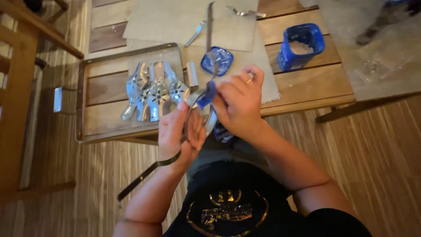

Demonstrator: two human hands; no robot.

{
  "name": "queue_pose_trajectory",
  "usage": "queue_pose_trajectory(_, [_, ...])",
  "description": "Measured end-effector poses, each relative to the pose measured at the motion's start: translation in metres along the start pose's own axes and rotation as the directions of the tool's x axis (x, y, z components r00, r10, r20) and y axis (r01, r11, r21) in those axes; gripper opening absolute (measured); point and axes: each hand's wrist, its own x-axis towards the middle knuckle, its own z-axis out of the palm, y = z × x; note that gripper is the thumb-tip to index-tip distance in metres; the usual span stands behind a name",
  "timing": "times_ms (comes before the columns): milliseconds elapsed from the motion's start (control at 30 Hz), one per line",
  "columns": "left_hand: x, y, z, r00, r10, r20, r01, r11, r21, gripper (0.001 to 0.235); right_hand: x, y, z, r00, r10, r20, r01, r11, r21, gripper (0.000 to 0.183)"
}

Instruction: Polishing metal components using a cloth and white polishing powder.

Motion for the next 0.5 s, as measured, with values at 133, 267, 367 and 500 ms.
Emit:
queue_pose_trajectory(133, [0.005,0.001,0.0,0.989,0.136,0.058,-0.137,0.991,0.013,0.051,-0.003,-0.016,0.009,0.989,0.145,-0.024,-0.142,0.986,0.083,0.033])
queue_pose_trajectory(267, [0.005,0.0,-0.004,0.989,0.137,0.052,-0.138,0.99,0.01,0.05,-0.016,-0.023,0.009,0.978,0.209,0.013,-0.207,0.962,0.179,0.043])
queue_pose_trajectory(367, [0.005,-0.002,-0.005,0.988,0.145,0.05,-0.145,0.989,-0.015,0.052,-0.011,-0.018,0.006,0.976,0.212,0.04,-0.216,0.947,0.237,0.044])
queue_pose_trajectory(500, [0.008,0.006,0.003,0.998,0.043,0.043,-0.047,0.995,0.093,0.058,-0.005,-0.002,0.007,0.994,0.11,0.012,-0.111,0.989,0.103,0.024])
